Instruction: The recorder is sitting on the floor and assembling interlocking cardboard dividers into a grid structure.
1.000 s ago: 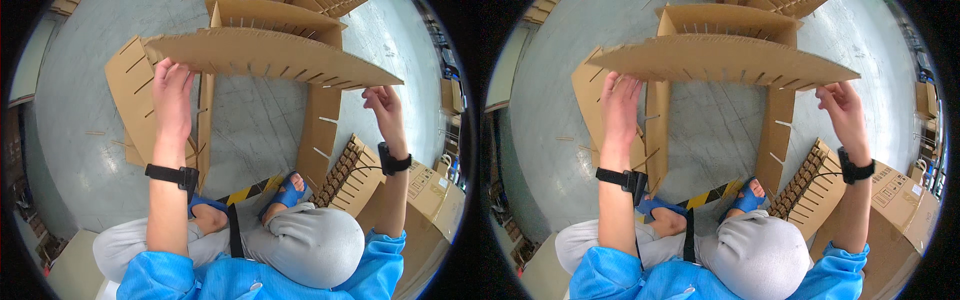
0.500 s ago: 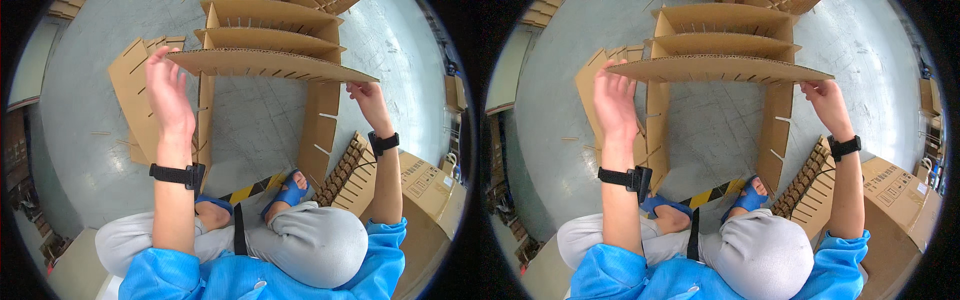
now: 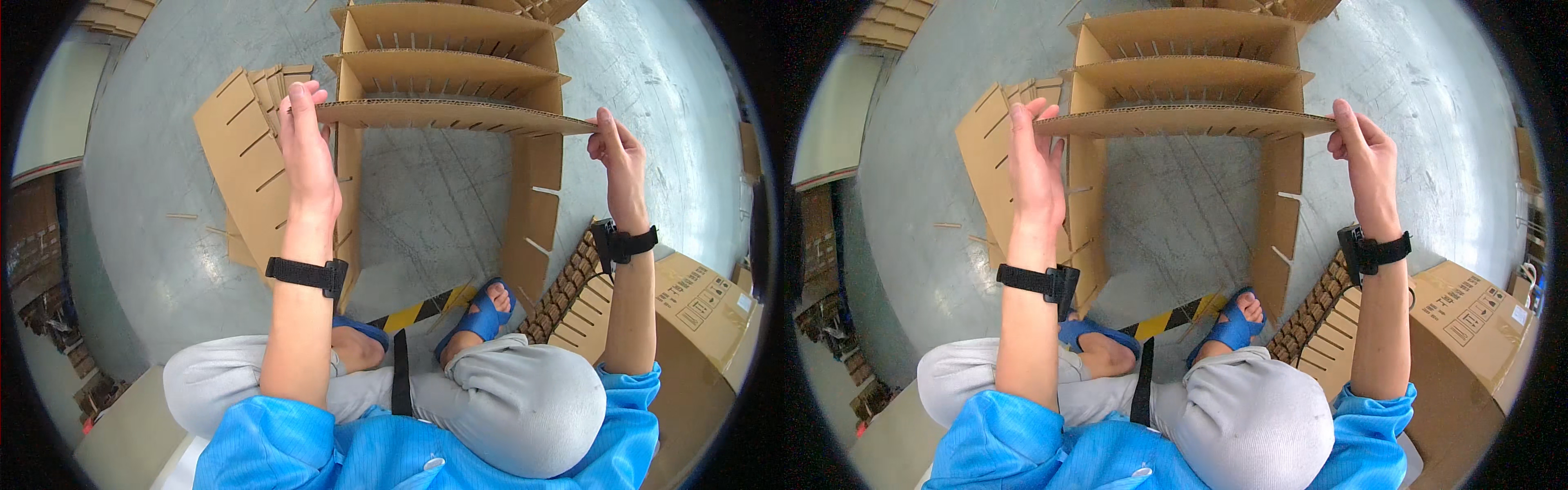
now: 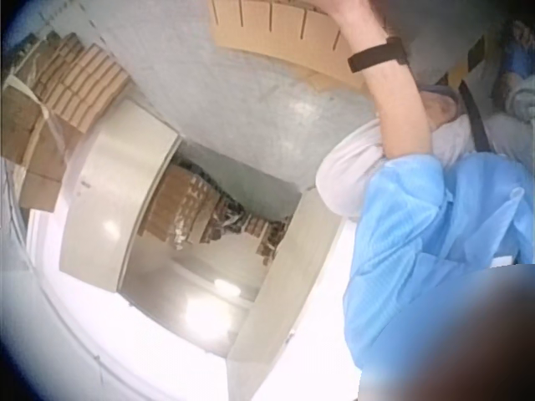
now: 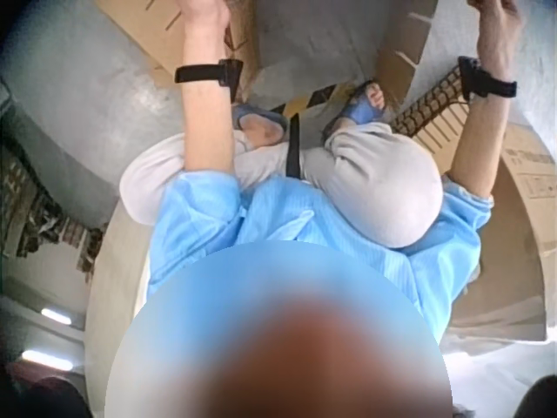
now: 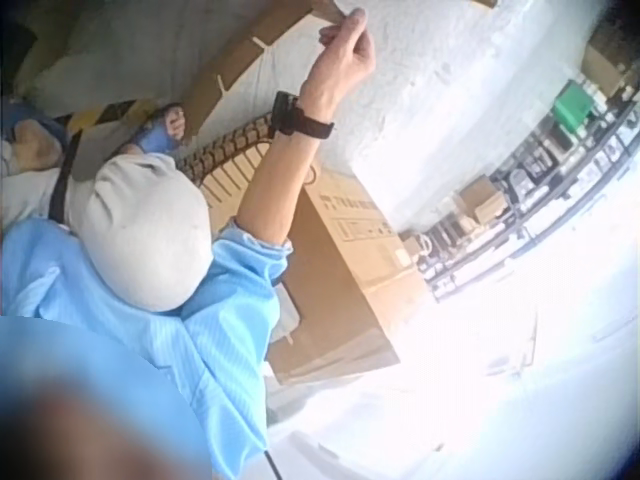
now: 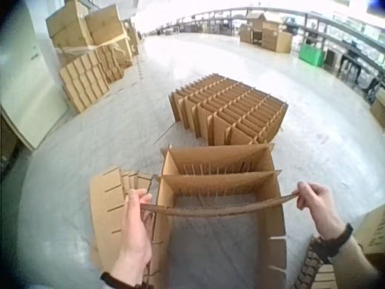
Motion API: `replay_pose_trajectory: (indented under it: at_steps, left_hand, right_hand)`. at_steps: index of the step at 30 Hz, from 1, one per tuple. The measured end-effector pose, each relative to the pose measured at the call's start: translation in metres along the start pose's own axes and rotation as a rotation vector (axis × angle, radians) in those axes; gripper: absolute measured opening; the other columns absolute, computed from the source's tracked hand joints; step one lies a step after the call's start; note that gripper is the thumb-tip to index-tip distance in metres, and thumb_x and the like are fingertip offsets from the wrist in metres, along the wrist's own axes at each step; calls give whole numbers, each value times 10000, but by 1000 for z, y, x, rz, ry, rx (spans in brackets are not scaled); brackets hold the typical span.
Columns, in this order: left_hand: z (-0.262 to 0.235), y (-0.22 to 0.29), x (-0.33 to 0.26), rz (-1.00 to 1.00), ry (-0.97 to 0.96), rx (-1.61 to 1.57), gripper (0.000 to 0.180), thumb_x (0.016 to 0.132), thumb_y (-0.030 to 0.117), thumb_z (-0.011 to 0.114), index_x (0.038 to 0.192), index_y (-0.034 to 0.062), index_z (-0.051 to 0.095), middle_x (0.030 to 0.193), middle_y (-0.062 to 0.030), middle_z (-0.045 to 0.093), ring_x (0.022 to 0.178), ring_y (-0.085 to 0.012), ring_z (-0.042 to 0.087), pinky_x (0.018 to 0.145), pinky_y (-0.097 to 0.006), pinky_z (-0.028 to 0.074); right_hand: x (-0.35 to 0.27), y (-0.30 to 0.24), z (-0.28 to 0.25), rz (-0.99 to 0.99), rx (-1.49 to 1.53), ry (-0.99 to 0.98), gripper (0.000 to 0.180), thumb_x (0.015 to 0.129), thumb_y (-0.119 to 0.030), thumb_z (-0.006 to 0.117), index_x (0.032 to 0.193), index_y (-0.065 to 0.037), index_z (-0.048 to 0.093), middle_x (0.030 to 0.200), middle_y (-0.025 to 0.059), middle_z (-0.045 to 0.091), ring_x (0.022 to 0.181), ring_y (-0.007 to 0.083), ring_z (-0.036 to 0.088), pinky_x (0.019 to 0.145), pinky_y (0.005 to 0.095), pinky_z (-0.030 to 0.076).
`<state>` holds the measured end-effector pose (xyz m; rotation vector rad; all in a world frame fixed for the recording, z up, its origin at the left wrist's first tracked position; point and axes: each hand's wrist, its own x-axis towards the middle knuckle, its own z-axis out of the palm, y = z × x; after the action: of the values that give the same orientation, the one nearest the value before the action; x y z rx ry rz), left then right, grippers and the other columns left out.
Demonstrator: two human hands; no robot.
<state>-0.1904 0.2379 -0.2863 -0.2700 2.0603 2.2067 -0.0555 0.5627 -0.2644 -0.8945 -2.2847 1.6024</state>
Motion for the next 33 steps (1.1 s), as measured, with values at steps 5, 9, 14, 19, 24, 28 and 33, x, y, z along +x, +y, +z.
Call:
replay_pose_trajectory:
  at_steps: [5, 9, 14, 19, 24, 28, 33]
  left_hand:
    - [-3, -19, 7, 90, -85, 55, 496, 1021, 516, 431, 1230, 72, 506, 1200, -58, 527, 1155, -174, 442, 1058, -349, 310]
    - [16, -10, 2, 53, -59, 60, 472, 993, 546, 470, 1183, 118, 526, 1165, -45, 511, 1127, -170, 469, 1010, -371, 361]
    - [4, -5, -8, 91, -22, 126, 578, 1001, 578, 435, 1181, 31, 477, 1174, -90, 507, 1149, -176, 444, 1033, -336, 333]
    - [-14, -17, -15, 201, 251, 423, 519, 1030, 477, 433, 1114, -23, 546, 1077, -152, 636, 1036, -239, 584, 913, -363, 449]
    - [-27, -41, -16, 83, 308, 153, 385, 1012, 363, 504, 1030, -9, 601, 939, -154, 673, 937, -273, 632, 813, -360, 479]
    - [-24, -59, -23, -7, 16, 654, 322, 985, 252, 517, 1217, 28, 531, 1068, -180, 649, 994, -324, 625, 844, -418, 496]
    - [-20, -46, -17, -146, -108, 837, 416, 961, 144, 477, 1370, 98, 423, 1183, -211, 598, 1072, -410, 596, 869, -522, 491]
  right_hand:
    - [-4, 14, 15, -19, 49, 89, 450, 958, -456, 621, 893, -16, 688, 681, -12, 541, 650, 81, 482, 646, 240, 400]
    - [3, 32, 12, 152, 264, 59, 439, 959, -468, 615, 885, -39, 673, 718, 3, 546, 666, 97, 496, 658, 242, 405]
    - [-10, 3, 20, -137, -110, 217, 334, 941, -324, 676, 1072, -16, 679, 762, -18, 532, 724, 84, 479, 690, 248, 423]
    - [-12, -62, 37, -613, -395, 241, 258, 887, -168, 717, 1110, -45, 680, 1034, 73, 626, 995, 177, 581, 879, 322, 467]
    - [9, -117, 122, -753, -577, -571, 370, 877, -286, 676, 1162, -55, 630, 1142, 184, 641, 1046, 336, 630, 887, 418, 513]
    - [12, -130, 182, -758, -865, -768, 366, 880, -274, 655, 1180, -68, 615, 1023, 153, 695, 999, 357, 645, 855, 441, 522]
    - [14, -126, 199, -851, -892, -784, 219, 895, -217, 623, 1021, -41, 652, 834, 198, 676, 834, 386, 653, 715, 453, 525]
